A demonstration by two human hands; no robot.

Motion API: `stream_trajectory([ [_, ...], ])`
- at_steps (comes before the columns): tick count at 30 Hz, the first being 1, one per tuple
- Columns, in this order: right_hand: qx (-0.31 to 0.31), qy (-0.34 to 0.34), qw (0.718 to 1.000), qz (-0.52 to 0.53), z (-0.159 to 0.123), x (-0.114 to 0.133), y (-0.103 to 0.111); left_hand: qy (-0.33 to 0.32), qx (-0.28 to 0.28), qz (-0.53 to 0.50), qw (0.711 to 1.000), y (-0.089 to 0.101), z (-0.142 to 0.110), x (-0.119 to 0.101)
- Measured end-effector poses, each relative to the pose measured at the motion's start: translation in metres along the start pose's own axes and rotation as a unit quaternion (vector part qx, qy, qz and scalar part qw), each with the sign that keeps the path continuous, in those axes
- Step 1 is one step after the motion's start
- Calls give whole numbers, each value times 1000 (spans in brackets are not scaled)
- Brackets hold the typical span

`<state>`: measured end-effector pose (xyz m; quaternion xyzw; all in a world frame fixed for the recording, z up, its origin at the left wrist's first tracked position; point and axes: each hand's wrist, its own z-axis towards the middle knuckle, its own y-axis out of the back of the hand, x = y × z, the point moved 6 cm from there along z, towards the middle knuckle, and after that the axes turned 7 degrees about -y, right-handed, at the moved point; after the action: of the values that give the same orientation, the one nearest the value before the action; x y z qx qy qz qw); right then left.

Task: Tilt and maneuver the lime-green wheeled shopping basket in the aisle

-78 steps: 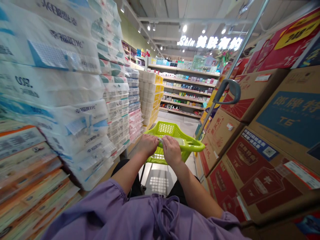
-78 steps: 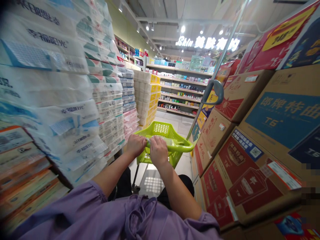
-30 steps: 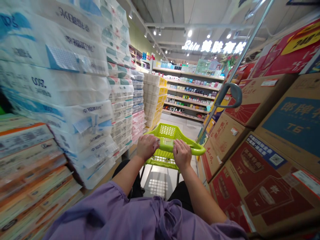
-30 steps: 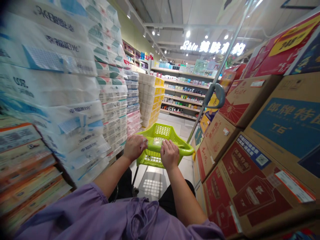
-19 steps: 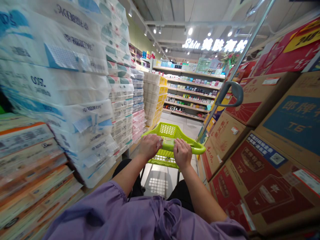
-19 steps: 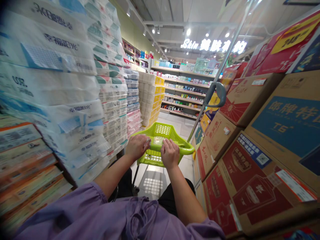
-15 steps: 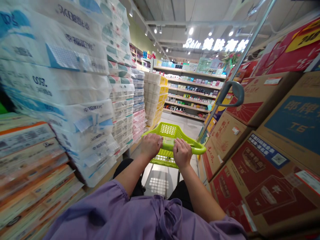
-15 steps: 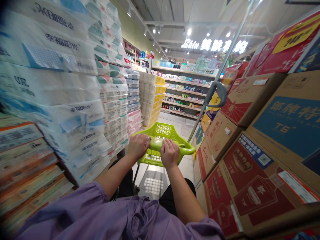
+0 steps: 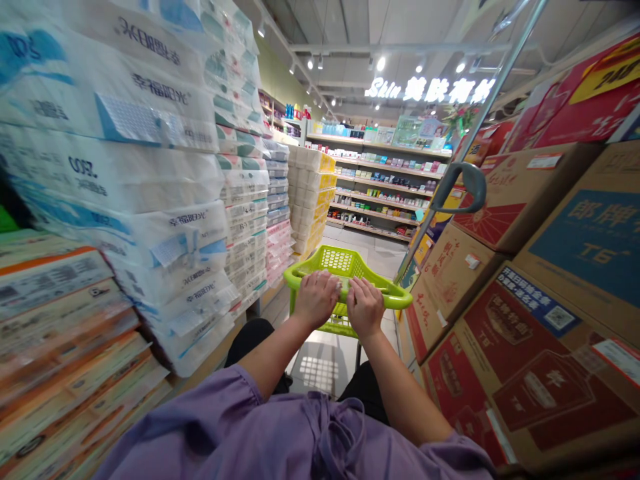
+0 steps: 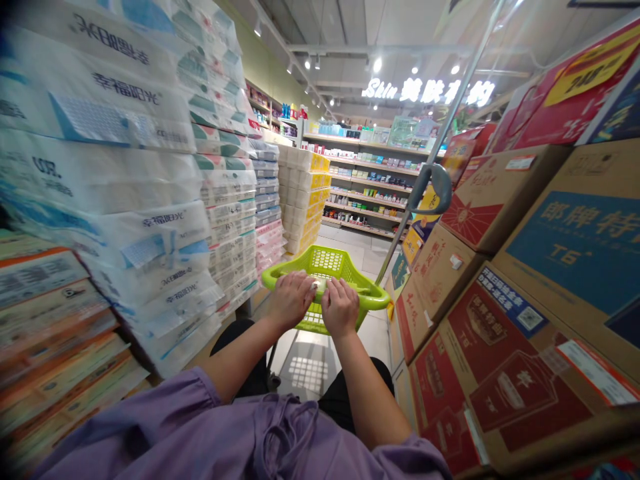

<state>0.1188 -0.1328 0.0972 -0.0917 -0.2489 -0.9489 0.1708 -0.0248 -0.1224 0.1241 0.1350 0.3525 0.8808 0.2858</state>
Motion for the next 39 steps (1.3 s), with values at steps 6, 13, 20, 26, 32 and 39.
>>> stream_trajectory([
  [6,5,0,1000,4,1,-1,-1,73,-1,0,997,-2,0,18],
  [13,4,4,1000,5,1,0,0,-45,1,-15,999,-6,5,-13],
  [20,-9,-5,1000,4,1,-1,2,33,8,-3,999,-6,7,3],
  [26,6,8,1000,7,0,-1,1,-65,-4,-19,998,-8,6,-22],
  [32,-23,9,1000,9,0,0,2,4,17,11,1000,-8,12,-8],
  [39,-14,13,1000,5,-1,-1,2,-35,-9,-11,999,-8,10,-14],
])
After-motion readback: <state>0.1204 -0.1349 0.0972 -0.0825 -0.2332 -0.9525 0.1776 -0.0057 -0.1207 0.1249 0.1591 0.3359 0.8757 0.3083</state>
